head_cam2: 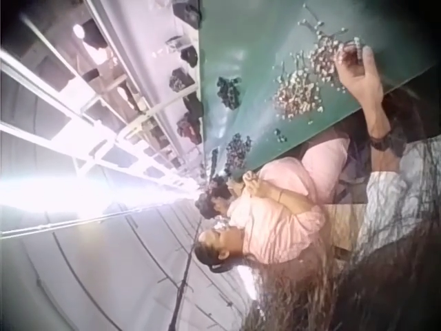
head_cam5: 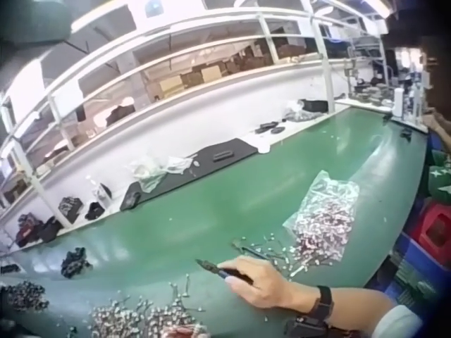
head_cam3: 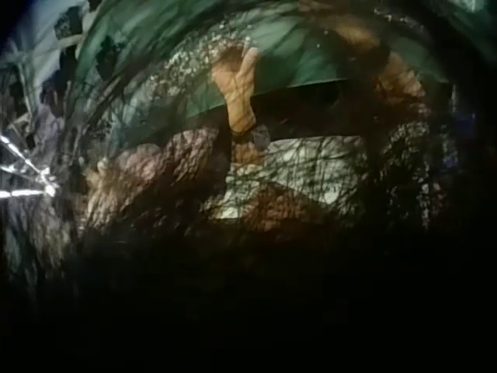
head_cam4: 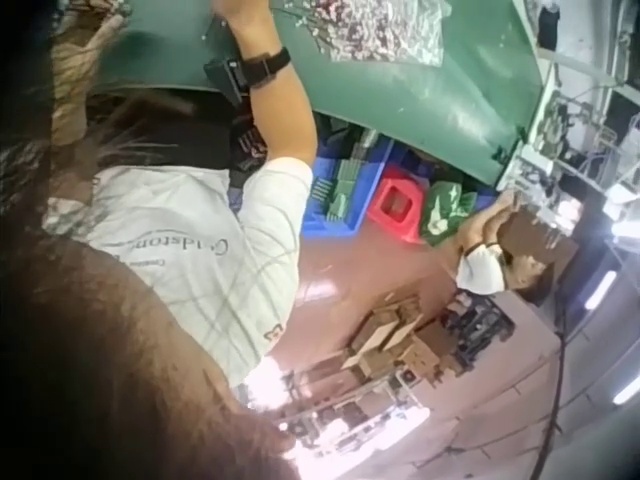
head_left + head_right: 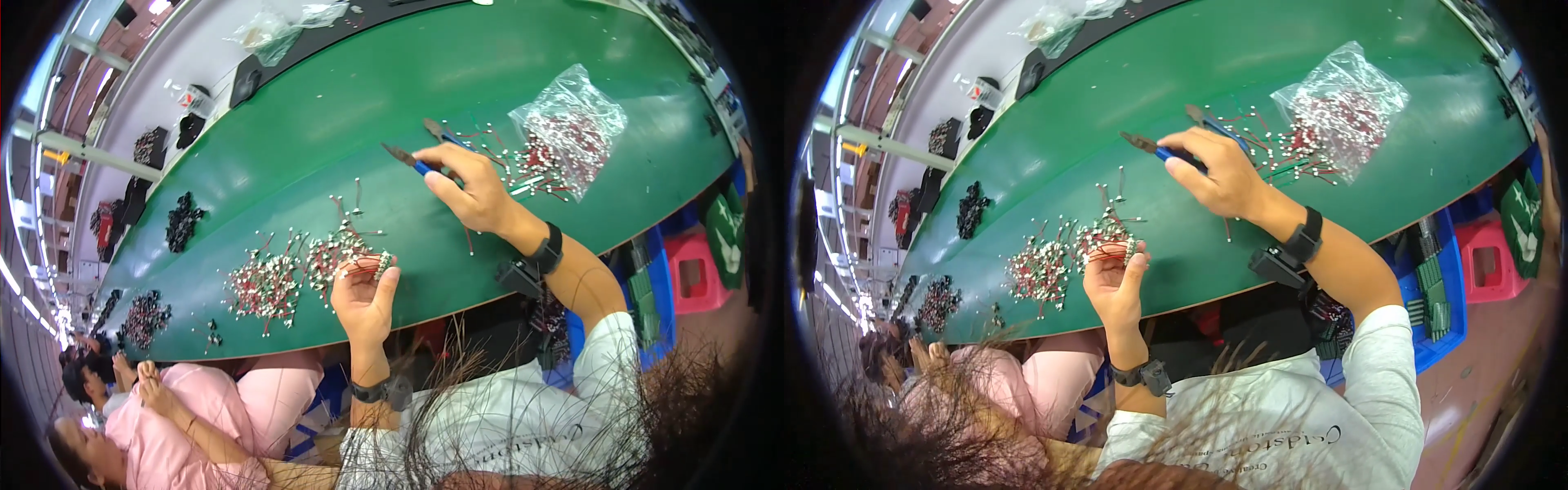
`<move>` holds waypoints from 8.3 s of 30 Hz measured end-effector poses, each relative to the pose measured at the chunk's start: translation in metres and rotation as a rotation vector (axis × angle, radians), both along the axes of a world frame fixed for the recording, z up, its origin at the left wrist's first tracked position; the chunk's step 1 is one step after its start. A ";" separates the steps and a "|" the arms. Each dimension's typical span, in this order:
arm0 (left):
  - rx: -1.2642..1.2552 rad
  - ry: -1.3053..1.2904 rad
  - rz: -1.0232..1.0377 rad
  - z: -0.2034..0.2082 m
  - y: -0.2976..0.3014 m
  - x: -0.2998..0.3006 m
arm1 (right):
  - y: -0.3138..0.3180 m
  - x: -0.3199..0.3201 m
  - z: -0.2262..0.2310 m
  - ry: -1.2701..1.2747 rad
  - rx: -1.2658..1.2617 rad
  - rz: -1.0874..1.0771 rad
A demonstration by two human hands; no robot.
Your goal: The person trims wires on small electronic components using shears, then picks up a circuit board and trims the wires on it one by one before placing it into a blue bin.
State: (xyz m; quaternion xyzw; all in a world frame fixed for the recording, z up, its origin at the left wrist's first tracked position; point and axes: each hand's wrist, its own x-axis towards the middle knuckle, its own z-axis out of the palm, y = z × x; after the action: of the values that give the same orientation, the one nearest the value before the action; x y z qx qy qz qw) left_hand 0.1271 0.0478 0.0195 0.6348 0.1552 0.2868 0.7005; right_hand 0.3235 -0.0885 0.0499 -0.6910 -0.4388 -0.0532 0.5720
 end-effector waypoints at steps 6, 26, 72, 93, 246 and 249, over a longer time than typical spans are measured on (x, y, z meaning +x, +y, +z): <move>0.046 -0.067 0.119 0.006 0.008 -0.003 | 0.003 -0.027 0.003 0.325 -0.096 0.377; -0.579 -0.262 0.050 0.000 -0.027 0.019 | 0.018 -0.061 -0.015 -0.280 0.024 0.349; 0.522 -0.116 0.322 0.019 0.029 -0.012 | 0.009 -0.055 -0.001 -0.119 -0.313 0.426; -0.196 -0.410 0.122 -0.004 0.033 -0.013 | 0.015 -0.047 0.004 0.616 -0.482 0.804; 0.113 -0.167 0.295 -0.001 0.026 -0.020 | 0.010 -0.061 -0.001 -0.099 -0.332 0.342; 0.221 -0.147 0.309 0.002 0.025 -0.016 | 0.010 -0.059 -0.001 -0.074 -0.344 0.372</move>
State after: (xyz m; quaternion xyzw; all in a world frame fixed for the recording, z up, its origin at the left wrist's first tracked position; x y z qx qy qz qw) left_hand 0.1107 0.0725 0.0211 0.6539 0.1667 0.4516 0.5837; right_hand 0.2642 -0.0784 0.0490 -0.6830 -0.5817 0.1031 0.4296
